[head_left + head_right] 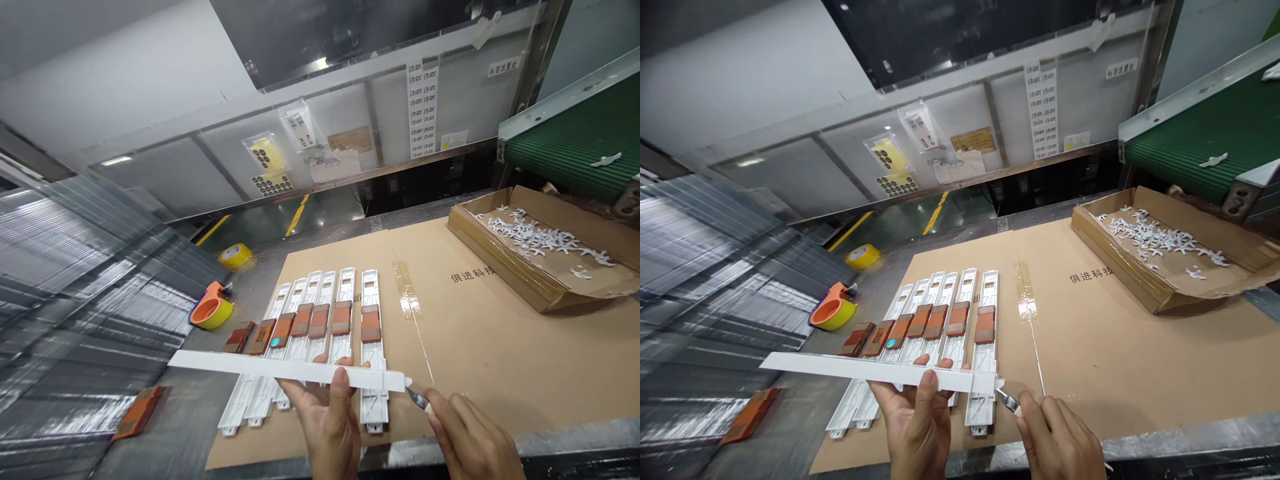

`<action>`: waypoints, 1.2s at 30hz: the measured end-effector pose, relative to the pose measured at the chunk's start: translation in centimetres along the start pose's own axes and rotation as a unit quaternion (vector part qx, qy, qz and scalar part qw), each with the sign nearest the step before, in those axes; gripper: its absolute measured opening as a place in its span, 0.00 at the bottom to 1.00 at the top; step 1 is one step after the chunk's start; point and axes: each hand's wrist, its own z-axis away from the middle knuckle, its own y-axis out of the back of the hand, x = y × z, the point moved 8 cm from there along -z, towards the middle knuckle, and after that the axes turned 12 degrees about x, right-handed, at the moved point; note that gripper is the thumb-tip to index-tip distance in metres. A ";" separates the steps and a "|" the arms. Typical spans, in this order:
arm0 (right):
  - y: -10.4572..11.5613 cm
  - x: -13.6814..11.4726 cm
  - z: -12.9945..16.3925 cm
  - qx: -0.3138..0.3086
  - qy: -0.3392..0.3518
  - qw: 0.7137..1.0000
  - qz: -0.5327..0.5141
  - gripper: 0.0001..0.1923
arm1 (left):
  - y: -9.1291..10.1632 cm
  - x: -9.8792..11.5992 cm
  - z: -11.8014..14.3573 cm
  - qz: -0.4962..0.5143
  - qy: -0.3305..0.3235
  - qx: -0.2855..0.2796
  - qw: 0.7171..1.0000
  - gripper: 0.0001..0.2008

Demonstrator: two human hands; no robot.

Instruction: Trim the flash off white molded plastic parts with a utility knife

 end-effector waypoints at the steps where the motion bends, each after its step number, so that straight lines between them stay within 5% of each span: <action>1: 0.0 0.0 -0.1 0.000 0.003 1.000 0.000 0.14 | 0.0 0.0 0.0 -0.002 0.001 0.001 1.000 0.44; 14: 0.0 0.1 0.0 -0.018 0.024 0.999 0.033 0.14 | 0.2 0.2 0.3 -0.003 0.000 0.012 1.000 0.43; 26: 0.1 4.1 0.4 -0.033 -0.048 0.998 -0.012 0.15 | 0.2 0.2 0.7 -0.002 0.047 0.021 0.999 0.41; 30: 0.5 4.5 0.2 -0.054 -0.109 0.988 -0.098 0.14 | -0.8 -0.4 1.6 0.002 0.076 -0.022 0.997 0.39; 36: -0.3 5.3 1.2 -0.146 -0.236 0.934 -0.224 0.21 | -2.4 -3.0 3.2 0.081 0.173 -0.129 0.973 0.38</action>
